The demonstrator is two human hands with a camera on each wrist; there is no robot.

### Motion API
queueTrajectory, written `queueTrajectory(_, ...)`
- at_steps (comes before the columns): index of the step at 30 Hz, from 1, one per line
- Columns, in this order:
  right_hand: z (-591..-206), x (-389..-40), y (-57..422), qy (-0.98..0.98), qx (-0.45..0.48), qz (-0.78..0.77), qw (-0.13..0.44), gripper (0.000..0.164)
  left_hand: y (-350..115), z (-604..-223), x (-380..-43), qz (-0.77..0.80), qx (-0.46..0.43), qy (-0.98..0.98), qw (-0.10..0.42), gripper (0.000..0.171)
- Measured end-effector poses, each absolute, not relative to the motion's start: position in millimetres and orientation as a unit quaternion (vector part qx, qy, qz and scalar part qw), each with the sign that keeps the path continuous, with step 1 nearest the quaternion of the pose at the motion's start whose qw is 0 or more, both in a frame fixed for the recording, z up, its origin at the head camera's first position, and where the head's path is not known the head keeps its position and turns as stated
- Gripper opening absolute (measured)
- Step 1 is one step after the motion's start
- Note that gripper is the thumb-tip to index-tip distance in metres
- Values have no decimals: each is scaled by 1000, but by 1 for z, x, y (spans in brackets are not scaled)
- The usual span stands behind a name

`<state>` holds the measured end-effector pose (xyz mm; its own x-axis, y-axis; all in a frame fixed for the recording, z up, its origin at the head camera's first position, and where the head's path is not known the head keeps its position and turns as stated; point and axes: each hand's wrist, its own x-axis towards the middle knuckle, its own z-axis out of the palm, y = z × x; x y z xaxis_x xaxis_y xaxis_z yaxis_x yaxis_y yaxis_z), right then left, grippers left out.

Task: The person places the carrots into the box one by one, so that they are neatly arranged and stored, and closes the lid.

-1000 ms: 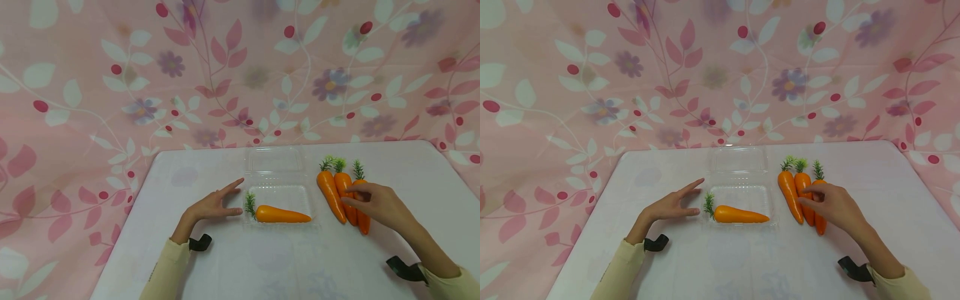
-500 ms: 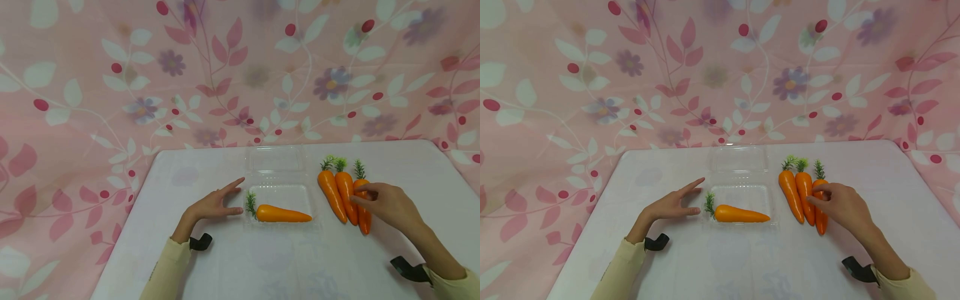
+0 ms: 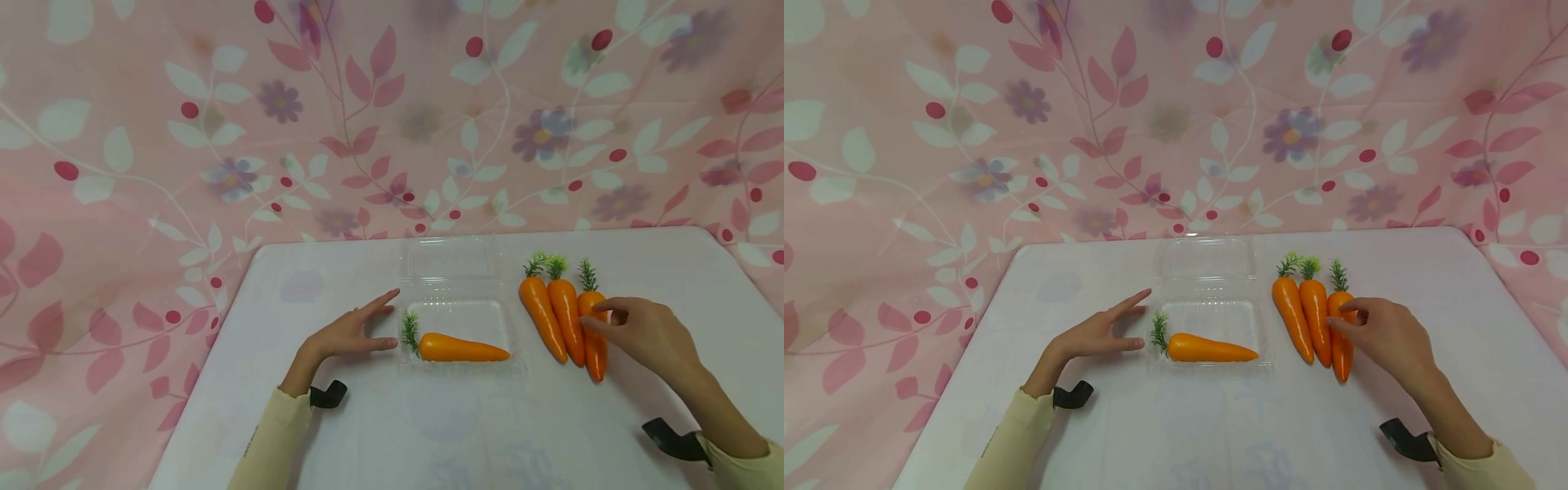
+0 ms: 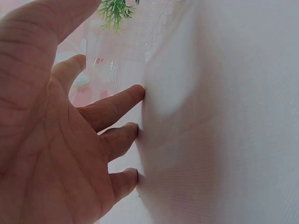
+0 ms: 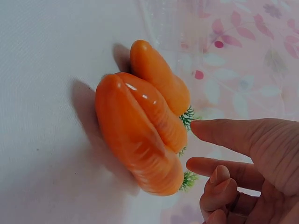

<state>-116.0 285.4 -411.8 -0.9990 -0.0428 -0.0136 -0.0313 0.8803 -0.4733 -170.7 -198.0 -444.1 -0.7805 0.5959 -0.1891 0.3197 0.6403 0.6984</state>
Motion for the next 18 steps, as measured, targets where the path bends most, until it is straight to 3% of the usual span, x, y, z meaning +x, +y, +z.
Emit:
queueTrajectory(9,-416,-115,287,973,-2,-232,-4,48,-199,-445,-171,340,255,881,207,93)
queueTrajectory(18,-419,-118,290,975,14,-223,-8,57,-199,-445,-171,340,261,880,205,93)
